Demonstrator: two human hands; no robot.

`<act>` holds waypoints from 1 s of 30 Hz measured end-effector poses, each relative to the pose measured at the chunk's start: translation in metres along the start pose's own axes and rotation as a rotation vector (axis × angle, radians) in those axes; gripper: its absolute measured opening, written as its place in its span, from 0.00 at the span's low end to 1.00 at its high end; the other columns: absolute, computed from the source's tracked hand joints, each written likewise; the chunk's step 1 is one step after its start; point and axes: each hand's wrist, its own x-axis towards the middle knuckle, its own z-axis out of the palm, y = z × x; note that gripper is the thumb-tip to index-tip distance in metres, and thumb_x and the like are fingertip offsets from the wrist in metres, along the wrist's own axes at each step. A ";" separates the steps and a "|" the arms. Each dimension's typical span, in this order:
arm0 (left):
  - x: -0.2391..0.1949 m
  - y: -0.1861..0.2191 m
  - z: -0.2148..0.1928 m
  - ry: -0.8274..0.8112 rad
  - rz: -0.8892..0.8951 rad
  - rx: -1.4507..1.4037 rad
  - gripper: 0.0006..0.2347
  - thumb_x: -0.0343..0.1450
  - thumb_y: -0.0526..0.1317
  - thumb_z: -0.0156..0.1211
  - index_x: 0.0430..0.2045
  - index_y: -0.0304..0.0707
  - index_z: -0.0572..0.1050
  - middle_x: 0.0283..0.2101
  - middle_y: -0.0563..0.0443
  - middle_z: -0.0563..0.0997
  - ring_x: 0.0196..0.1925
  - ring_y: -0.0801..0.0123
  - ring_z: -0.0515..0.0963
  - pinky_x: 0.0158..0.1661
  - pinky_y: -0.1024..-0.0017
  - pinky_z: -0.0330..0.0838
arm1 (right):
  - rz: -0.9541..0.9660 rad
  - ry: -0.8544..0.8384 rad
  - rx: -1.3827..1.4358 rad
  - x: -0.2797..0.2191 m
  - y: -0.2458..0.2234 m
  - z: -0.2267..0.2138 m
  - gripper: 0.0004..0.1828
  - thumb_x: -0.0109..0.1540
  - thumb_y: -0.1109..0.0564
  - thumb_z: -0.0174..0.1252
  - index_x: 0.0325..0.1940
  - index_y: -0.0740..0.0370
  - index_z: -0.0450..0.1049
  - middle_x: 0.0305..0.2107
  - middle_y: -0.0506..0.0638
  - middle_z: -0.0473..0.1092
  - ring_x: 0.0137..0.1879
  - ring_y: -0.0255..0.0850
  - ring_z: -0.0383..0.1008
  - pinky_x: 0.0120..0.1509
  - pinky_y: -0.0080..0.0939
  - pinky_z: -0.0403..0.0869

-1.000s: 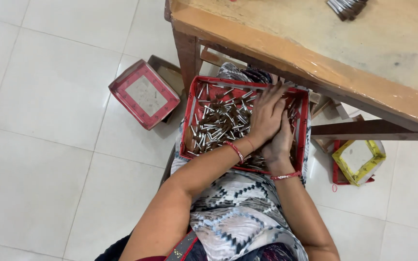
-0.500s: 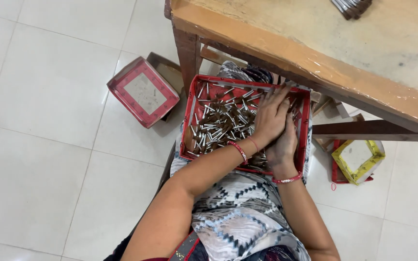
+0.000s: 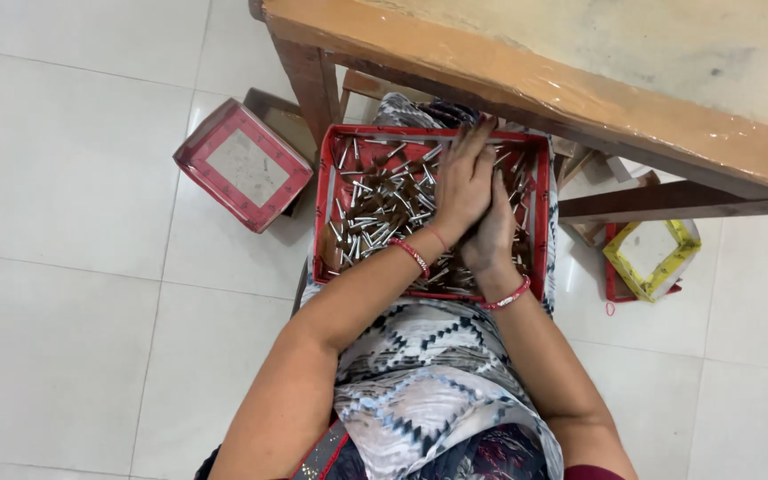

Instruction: The person sits with a red box on their lap, sorting small silver metal pins. They pick up handfuls of pins, rub them between their palms, and place them into a neat stack on the wooden table.

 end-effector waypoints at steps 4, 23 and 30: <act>-0.038 0.013 0.007 -0.196 -0.011 -0.284 0.19 0.81 0.47 0.45 0.66 0.45 0.69 0.74 0.39 0.61 0.80 0.45 0.54 0.75 0.51 0.46 | -0.214 -0.215 -0.063 0.035 0.006 -0.053 0.37 0.68 0.34 0.43 0.77 0.51 0.54 0.72 0.48 0.59 0.76 0.44 0.60 0.79 0.46 0.60; -0.037 0.007 -0.001 -0.067 -0.001 -0.226 0.15 0.78 0.43 0.48 0.57 0.44 0.78 0.65 0.40 0.76 0.73 0.47 0.67 0.73 0.59 0.53 | -0.073 -0.028 0.037 0.036 0.019 -0.052 0.32 0.73 0.39 0.40 0.74 0.60 0.60 0.65 0.55 0.65 0.69 0.46 0.65 0.76 0.44 0.62; -0.026 0.001 0.004 -0.054 0.046 0.029 0.15 0.77 0.44 0.48 0.55 0.43 0.78 0.66 0.42 0.75 0.72 0.48 0.67 0.71 0.60 0.57 | -0.008 0.192 0.054 0.023 0.009 -0.037 0.30 0.71 0.38 0.42 0.70 0.58 0.65 0.61 0.53 0.68 0.65 0.45 0.69 0.71 0.45 0.67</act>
